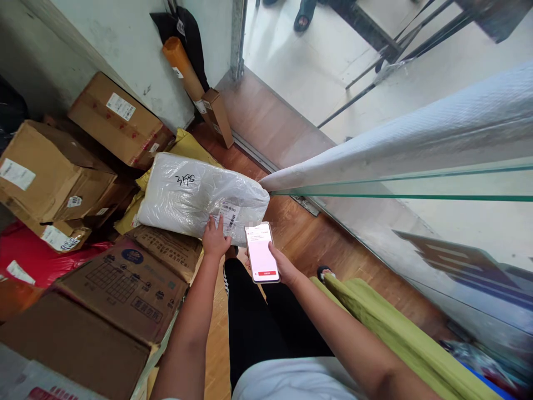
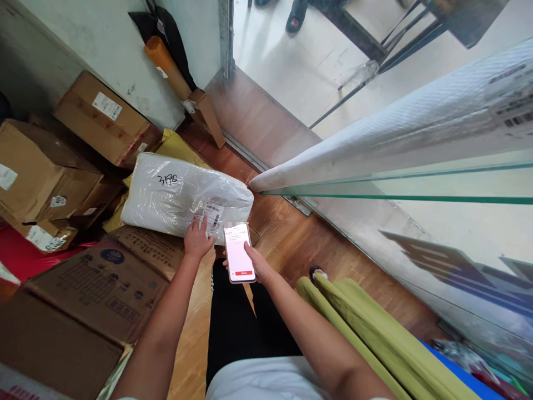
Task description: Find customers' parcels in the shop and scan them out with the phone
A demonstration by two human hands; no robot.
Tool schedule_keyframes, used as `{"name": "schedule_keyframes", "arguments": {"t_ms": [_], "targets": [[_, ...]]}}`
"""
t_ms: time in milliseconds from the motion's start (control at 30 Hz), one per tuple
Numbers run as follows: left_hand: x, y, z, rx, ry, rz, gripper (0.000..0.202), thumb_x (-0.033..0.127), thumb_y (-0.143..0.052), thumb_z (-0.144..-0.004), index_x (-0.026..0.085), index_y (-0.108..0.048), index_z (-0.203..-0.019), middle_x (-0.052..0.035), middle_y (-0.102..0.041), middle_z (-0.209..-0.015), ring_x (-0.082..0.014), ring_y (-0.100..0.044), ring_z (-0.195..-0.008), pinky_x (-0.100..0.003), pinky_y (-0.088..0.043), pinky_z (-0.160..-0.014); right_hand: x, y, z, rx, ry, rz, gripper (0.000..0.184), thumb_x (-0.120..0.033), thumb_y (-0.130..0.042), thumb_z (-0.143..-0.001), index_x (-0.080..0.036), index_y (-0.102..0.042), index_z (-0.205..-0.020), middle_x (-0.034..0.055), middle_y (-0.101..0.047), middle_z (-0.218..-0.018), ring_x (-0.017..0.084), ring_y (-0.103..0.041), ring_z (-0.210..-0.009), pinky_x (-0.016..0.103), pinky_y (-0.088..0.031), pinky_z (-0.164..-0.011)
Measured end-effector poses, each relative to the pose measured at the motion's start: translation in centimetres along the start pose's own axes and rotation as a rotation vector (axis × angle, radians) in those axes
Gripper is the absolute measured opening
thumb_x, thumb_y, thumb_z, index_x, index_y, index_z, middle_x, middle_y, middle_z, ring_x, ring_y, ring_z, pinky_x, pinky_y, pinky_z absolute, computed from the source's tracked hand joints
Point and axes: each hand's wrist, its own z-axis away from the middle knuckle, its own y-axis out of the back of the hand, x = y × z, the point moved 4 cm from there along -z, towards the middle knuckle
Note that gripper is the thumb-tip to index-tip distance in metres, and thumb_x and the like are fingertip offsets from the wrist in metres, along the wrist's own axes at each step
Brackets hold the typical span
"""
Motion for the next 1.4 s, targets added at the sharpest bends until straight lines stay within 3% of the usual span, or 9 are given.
{"name": "schedule_keyframes", "arguments": {"t_ms": [233, 433, 600, 733, 933, 1400], "targets": [[0.2, 0.0, -0.2, -0.026, 0.0, -0.025, 0.08, 0.028, -0.06, -0.073, 0.014, -0.032, -0.147, -0.0235, -0.028, -0.151, -0.0404, -0.037, -0.13, -0.046, -0.033, -0.104, -0.3, -0.6, -0.3, 0.012, 0.031, 0.045, 0.058, -0.058, -0.031, -0.094, -0.012, -0.056, -0.119, 0.0187, -0.07, -0.11, 0.026, -0.072, -0.085, 0.043, -0.058, -0.077], [0.6, 0.3, -0.4, -0.053, 0.019, -0.035, 0.08, 0.029, -0.061, -0.073, 0.013, -0.032, -0.147, -0.026, -0.029, -0.15, -0.0423, -0.037, -0.129, -0.048, -0.038, -0.1, -0.7, -1.4, -0.3, 0.02, 0.076, 0.057, 0.055, -0.055, -0.031, -0.095, -0.014, -0.048, -0.128, 0.017, -0.071, -0.105, 0.027, -0.072, -0.084, 0.045, -0.057, -0.077], [0.5, 0.5, -0.5, -0.066, -0.003, -0.025, 0.08, 0.034, -0.062, -0.074, 0.013, -0.033, -0.146, -0.0248, -0.028, -0.151, -0.0411, -0.037, -0.13, -0.048, -0.033, -0.104, -0.7, -1.7, -0.3, 0.006, 0.083, 0.062, 0.056, -0.055, -0.029, -0.096, -0.013, -0.046, -0.129, 0.0182, -0.071, -0.104, 0.026, -0.072, -0.084, 0.044, -0.056, -0.079], [0.3, 0.7, -0.3, -0.077, -0.081, -0.031, 0.083, 0.036, -0.065, -0.072, 0.019, -0.034, -0.147, -0.0236, -0.026, -0.152, -0.0432, -0.035, -0.131, -0.047, -0.034, -0.104, -0.7, -1.6, -0.3, -0.012, 0.072, 0.037, 0.062, -0.06, -0.03, -0.093, -0.012, -0.045, -0.13, 0.0184, -0.071, -0.102, 0.027, -0.071, -0.087, 0.047, -0.054, -0.084], [-0.2, 1.0, -0.2, -0.145, -0.152, -0.054, 0.085, 0.04, -0.066, -0.071, 0.026, -0.031, -0.147, -0.0217, -0.02, -0.154, -0.0444, -0.035, -0.132, -0.047, -0.034, -0.103, -1.0, -2.0, -0.4, -0.028, 0.068, -0.072, 0.06, -0.058, -0.024, -0.095, -0.014, -0.051, -0.126, 0.0157, -0.068, -0.115, 0.026, -0.069, -0.097, 0.043, -0.053, -0.087], [0.4, 1.9, -0.7, -0.256, -0.114, -0.111, 0.086, 0.047, -0.065, -0.071, 0.028, -0.03, -0.147, -0.0249, -0.02, -0.153, -0.0474, -0.033, -0.133, -0.047, -0.039, -0.097, -1.7, -2.3, -0.3, -0.01, 0.062, -0.06, 0.057, -0.053, -0.02, -0.097, -0.016, -0.048, -0.131, 0.0153, -0.068, -0.115, 0.024, -0.07, -0.096, 0.045, -0.05, -0.094]]}}
